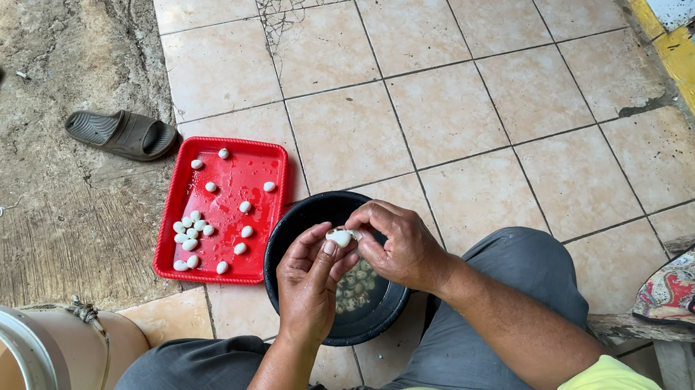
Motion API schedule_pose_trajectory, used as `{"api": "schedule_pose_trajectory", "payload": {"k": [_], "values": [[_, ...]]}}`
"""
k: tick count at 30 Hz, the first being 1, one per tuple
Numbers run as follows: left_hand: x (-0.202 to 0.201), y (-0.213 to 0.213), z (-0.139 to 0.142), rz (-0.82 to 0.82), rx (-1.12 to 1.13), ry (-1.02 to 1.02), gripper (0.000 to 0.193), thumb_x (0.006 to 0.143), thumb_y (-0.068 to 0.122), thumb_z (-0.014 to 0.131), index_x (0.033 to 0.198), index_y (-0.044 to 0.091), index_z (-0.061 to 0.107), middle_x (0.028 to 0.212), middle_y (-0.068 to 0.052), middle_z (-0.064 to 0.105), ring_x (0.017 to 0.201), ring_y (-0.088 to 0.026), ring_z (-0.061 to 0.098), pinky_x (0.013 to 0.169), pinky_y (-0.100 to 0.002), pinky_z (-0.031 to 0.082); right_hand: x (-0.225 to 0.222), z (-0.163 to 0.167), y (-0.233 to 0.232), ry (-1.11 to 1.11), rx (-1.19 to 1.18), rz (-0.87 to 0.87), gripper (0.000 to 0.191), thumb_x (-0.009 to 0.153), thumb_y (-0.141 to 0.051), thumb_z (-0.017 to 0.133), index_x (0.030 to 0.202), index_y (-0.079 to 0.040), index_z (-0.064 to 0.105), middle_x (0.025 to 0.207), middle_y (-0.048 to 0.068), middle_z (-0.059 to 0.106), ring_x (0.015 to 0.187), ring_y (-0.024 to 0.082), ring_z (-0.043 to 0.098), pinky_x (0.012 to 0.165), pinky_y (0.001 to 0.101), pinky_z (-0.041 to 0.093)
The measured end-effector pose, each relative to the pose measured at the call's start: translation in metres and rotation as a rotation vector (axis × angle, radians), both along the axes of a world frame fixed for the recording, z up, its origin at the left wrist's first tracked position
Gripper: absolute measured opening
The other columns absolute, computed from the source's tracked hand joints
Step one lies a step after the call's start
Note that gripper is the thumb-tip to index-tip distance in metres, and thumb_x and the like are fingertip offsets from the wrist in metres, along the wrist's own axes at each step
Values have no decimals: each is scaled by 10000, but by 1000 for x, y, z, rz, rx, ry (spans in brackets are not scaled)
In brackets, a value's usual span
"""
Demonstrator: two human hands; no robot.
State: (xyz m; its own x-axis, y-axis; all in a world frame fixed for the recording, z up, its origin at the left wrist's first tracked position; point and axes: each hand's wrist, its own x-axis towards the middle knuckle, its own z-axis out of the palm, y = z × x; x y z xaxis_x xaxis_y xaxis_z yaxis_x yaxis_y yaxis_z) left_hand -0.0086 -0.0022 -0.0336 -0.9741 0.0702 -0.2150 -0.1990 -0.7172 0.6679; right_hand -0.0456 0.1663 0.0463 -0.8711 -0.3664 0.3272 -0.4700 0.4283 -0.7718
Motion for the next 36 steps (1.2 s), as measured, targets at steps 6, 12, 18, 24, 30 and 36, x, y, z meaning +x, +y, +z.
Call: {"api": "schedule_pose_trajectory", "payload": {"k": [6, 12, 18, 24, 30, 36], "values": [[-3, 3, -4, 28, -171, 42, 394, 1006, 102, 632, 1371, -41, 599, 1179, -128, 722, 1002, -191, 717, 896, -320, 612, 0, -2, -2, 16, 8, 12, 141, 890, 40, 669, 1021, -8, 652, 967, 128, 716, 875, 259, 750, 742, 334, 598], [-4, -5, -3, -25, -428, 113, 457, 968, 93, 699, 1396, -34, 600, 1108, -82, 716, 948, -128, 687, 837, -306, 609, -2, -22, -1, -146, -118, 81, 106, 934, 42, 621, 1022, -4, 659, 961, 91, 714, 857, 185, 725, 748, 305, 595], [-3, -15, -4, -51, -271, 143, 427, 958, 50, 715, 1368, -20, 618, 1123, -70, 711, 957, -108, 682, 871, -284, 604, -12, -34, 5, -335, -232, -63, 143, 977, 44, 529, 1030, 11, 658, 952, 61, 679, 823, 110, 677, 752, 254, 576], [5, -15, 15, 33, -711, 280, 424, 907, -19, 770, 1323, -2, 686, 1084, -62, 632, 925, -109, 634, 797, -258, 562, -5, -18, 3, -235, -179, 136, 152, 929, 7, 660, 1079, 22, 671, 1106, 94, 659, 933, 128, 700, 788, 263, 612], [9, -15, 30, 99, -928, 415, 381, 910, 10, 772, 1279, 7, 678, 1096, -103, 675, 953, -146, 723, 796, -275, 631, 1, -14, -8, -220, -6, 69, 144, 935, -34, 745, 1070, 3, 712, 1004, 91, 749, 848, 137, 742, 726, 271, 601], [12, -14, 35, 149, -1124, 492, 403, 870, -13, 779, 1258, 12, 672, 1098, -139, 672, 896, -215, 728, 746, -298, 616, 3, -12, -9, 22, 67, 86, 169, 923, -24, 752, 1082, 0, 700, 988, 127, 758, 884, 211, 768, 750, 308, 611]]}}
